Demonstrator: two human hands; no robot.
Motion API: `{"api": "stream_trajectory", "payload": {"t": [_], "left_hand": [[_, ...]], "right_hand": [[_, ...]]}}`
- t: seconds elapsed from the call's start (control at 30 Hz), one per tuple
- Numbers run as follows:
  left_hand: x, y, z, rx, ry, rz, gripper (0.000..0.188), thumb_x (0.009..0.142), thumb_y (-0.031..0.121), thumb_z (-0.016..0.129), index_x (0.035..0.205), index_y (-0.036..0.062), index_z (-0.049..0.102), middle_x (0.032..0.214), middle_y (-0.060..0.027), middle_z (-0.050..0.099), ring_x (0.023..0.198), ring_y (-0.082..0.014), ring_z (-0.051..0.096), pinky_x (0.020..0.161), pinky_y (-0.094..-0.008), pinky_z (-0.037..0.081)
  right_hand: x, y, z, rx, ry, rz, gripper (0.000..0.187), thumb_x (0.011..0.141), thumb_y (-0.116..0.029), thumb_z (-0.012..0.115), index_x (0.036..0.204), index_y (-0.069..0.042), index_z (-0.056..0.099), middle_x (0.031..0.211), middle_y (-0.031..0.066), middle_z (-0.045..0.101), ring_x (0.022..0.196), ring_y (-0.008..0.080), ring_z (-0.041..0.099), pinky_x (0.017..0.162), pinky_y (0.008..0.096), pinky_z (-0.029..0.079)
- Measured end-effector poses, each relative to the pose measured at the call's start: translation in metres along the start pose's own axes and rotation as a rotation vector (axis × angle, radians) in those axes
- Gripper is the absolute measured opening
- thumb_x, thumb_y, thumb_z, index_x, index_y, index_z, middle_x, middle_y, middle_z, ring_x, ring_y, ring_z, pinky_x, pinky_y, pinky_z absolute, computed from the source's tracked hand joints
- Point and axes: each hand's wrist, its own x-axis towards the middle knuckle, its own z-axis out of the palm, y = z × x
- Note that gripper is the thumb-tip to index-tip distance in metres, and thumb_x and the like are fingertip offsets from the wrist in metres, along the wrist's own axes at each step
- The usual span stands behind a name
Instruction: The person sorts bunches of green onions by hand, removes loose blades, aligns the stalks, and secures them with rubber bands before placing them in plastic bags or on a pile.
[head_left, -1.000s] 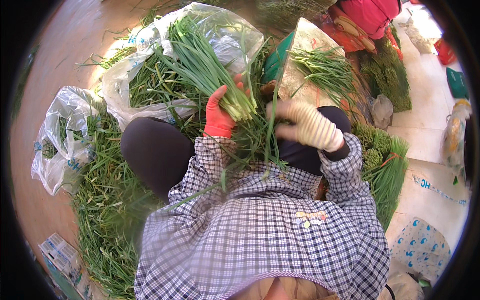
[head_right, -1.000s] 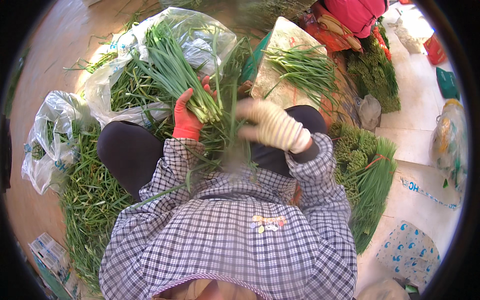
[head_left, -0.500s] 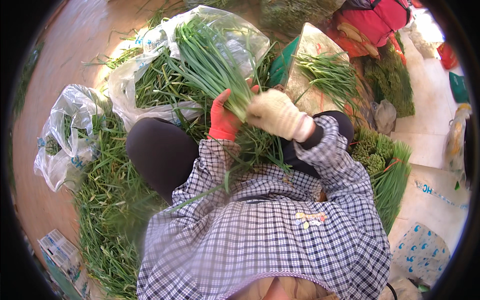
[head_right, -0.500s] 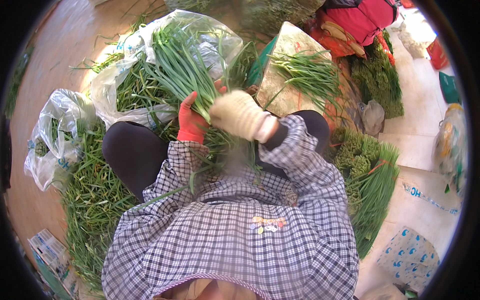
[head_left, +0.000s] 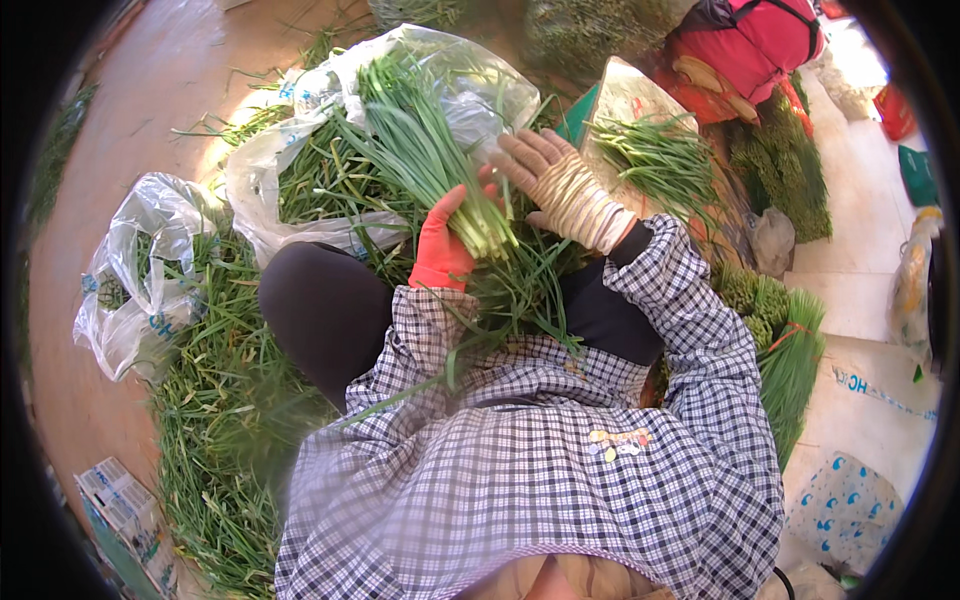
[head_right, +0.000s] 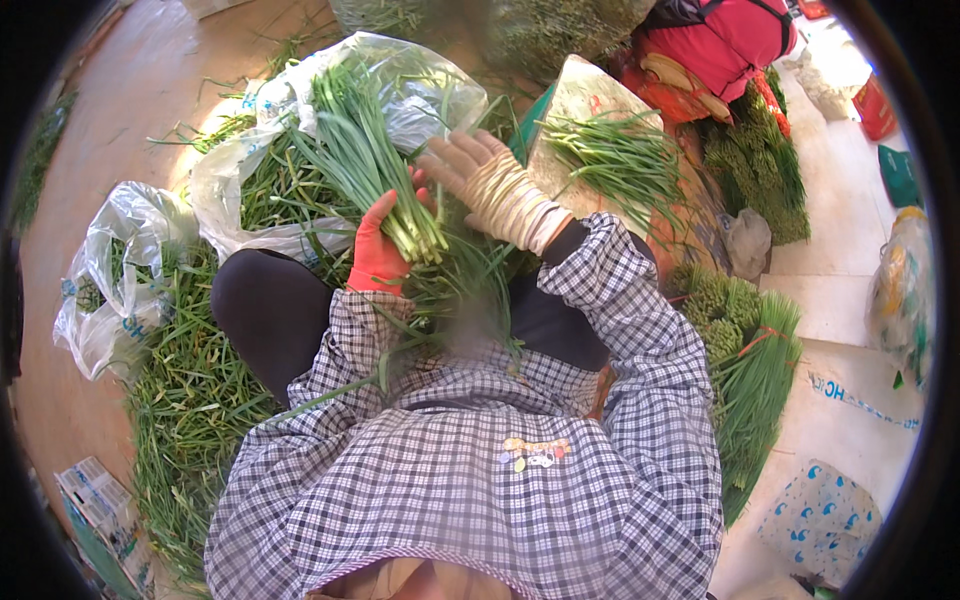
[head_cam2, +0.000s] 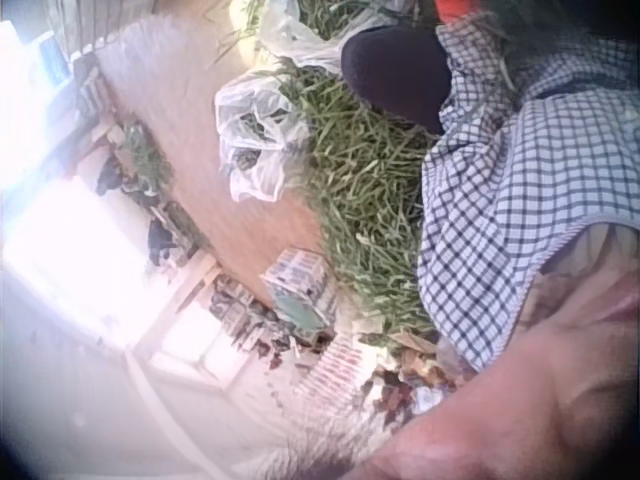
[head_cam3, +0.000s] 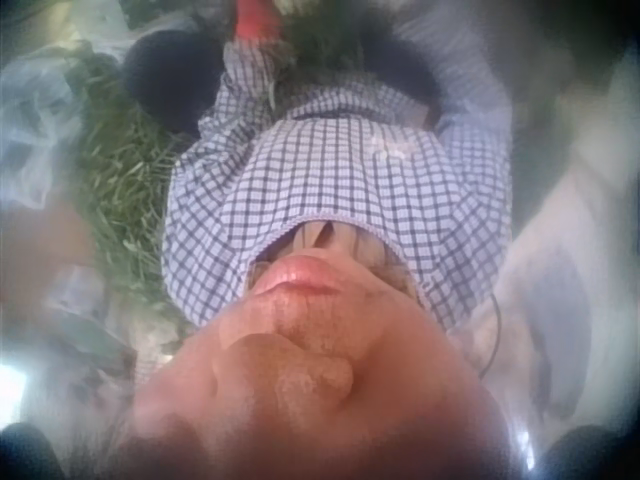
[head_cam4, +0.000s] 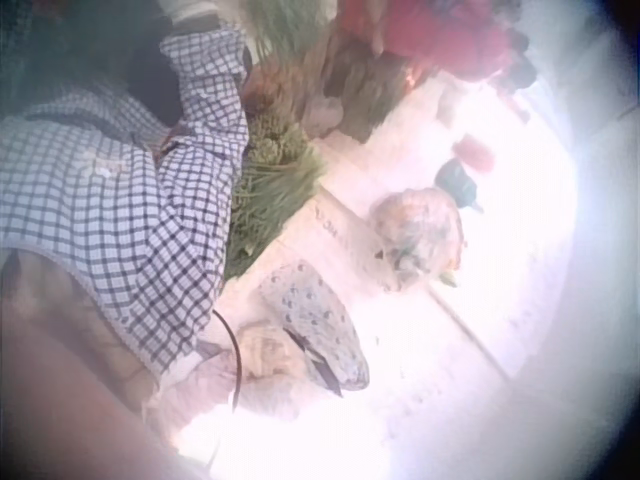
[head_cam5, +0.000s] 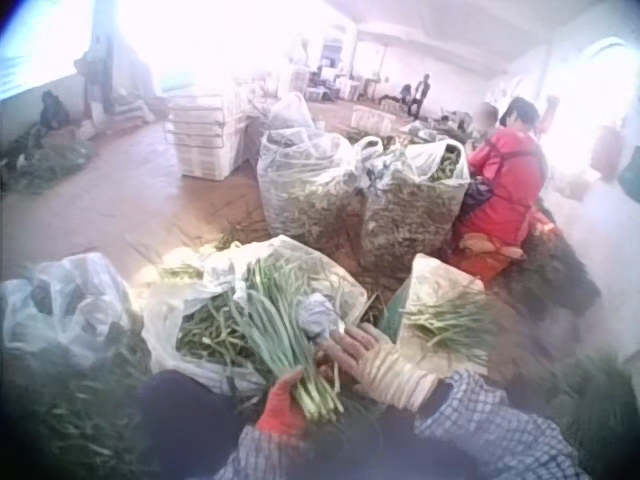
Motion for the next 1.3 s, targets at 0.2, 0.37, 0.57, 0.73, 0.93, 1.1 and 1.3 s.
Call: {"api": "stream_trajectory", "payload": {"t": [0.2,0.37,0.57,0.73,0.93,1.1,1.3], "left_hand": [[-0.029,0.034,0.050,0.447,0.006,0.105,0.039,0.084,0.006,0.063,0.122,0.0011,0.054,0.112,-0.0097,0.064,0.089,-0.0208,0.064,0.085,-0.0409,0.055],[-0.061,0.040,0.092,0.713,-0.054,0.005,0.048,0.073,0.009,0.068,0.118,0.0008,0.054,0.101,-0.0114,0.063,0.083,-0.0231,0.065,0.074,-0.0370,0.055],[-0.074,0.030,0.115,0.995,-0.225,-0.378,0.058,0.071,0.023,0.067,0.122,0.0002,0.050,0.105,-0.0148,0.062,0.078,-0.0241,0.064,0.070,-0.0351,0.055],[-0.070,0.069,0.123,0.767,-0.432,-0.096,0.093,0.086,0.069,0.047,0.149,0.0066,0.020,0.144,-0.0240,0.037,0.123,-0.0375,0.050,0.093,-0.0450,0.051],[-0.022,0.029,0.123,0.982,-0.218,0.848,0.067,0.098,0.030,0.052,0.150,0.0126,0.012,0.149,-0.0169,0.033,0.131,-0.0304,0.042,0.110,-0.0430,0.032],[-0.002,0.056,0.111,0.327,0.077,0.661,0.039,0.090,0.009,0.061,0.126,0.0070,0.046,0.109,-0.0088,0.059,0.101,-0.0229,0.059,0.092,-0.0424,0.049],[0.011,0.084,0.048,0.172,0.206,0.444,0.007,0.086,0.006,0.064,0.090,0.0005,0.061,0.090,-0.0084,0.064,0.083,-0.0225,0.064,0.091,-0.0488,0.051]], "right_hand": [[0.020,0.006,-0.038,0.153,0.367,0.100,0.082,0.063,-0.011,0.069,0.140,-0.008,0.040,0.140,0.0127,0.043,0.130,0.0316,0.040,0.108,0.0465,0.033],[0.029,-0.012,-0.069,-0.202,0.475,-0.066,0.072,0.069,-0.011,0.067,0.137,-0.019,0.044,0.144,0.0062,0.042,0.133,0.0284,0.037,0.111,0.0515,0.028],[0.042,-0.036,-0.095,-0.245,0.162,-0.532,0.044,0.078,-0.016,0.059,0.122,-0.019,0.054,0.118,0.0047,0.060,0.123,0.0213,0.051,0.113,0.0472,0.029],[0.045,0.000,-0.114,0.109,-0.085,0.284,0.044,0.079,-0.018,0.065,0.120,-0.007,0.055,0.113,0.0093,0.064,0.111,0.0240,0.058,0.097,0.0452,0.044],[0.069,-0.030,-0.144,0.290,-0.160,0.288,0.035,0.077,-0.018,0.064,0.107,0.001,0.063,0.090,0.0191,0.069,0.081,0.0316,0.069,0.071,0.0423,0.055],[0.066,-0.012,-0.102,0.849,-0.286,0.119,0.082,0.076,-0.039,0.071,0.139,0.001,0.036,0.108,0.0214,0.065,0.097,0.0281,0.065,0.088,0.0324,0.050],[0.010,0.009,-0.072,0.898,0.060,0.327,0.061,0.084,-0.024,0.071,0.137,-0.006,0.046,0.127,0.0147,0.058,0.112,0.0262,0.059,0.098,0.0332,0.047]]}}
